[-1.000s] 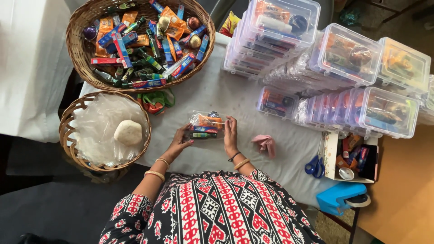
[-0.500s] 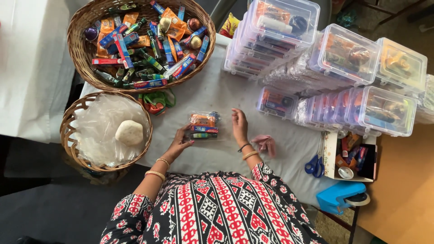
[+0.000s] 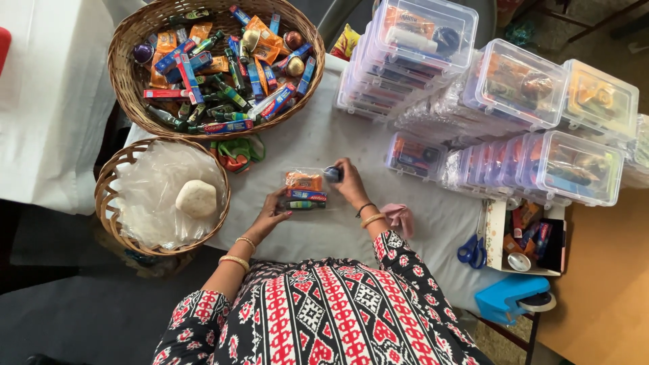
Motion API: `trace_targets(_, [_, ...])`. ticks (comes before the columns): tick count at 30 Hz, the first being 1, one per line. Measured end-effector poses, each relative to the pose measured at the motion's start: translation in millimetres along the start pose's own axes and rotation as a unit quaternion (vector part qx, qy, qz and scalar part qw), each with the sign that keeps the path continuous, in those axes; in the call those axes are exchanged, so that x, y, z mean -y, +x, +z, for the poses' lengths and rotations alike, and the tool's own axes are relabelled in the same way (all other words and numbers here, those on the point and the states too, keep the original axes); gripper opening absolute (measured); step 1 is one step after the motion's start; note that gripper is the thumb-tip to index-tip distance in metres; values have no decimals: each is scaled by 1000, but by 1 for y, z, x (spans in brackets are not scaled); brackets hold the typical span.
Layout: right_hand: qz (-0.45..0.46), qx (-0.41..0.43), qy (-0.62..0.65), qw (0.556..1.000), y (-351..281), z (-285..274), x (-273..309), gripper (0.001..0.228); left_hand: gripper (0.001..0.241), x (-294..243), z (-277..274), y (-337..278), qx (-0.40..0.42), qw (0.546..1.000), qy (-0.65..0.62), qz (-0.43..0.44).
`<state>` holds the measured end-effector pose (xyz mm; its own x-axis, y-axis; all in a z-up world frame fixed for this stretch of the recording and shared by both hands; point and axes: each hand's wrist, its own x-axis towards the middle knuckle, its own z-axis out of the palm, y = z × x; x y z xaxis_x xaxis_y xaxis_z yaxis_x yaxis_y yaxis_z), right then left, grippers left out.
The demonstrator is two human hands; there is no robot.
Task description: Sorting various small items into clear plastic containers and a plastic bag.
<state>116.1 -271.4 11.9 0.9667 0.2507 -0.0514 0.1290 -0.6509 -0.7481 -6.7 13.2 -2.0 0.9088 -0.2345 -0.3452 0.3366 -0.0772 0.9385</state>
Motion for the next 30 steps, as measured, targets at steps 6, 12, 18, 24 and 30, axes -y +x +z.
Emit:
trace_targets(6, [72,-87,78,990,-34,-22,-28,70,83,2,4,2,-13,999,8,31])
trace_targets(12, [148,-80,329,929,-71,-19,-42,71,78,-5,13,3,-48,997,46,26])
trace_targets(18, [86,-150,221,960,-77,-26,-16,45,74,-9,16,10,-69,991,107,36])
trace_targets(24, [-37,-133,-8,990,-74,-42,2,30,70,-15,20,11,-84,992,95,18])
trace_targets(30, [52,-163,10,985,-82,-24,-27,54,71,-22,17,6,-79,993,85,27])
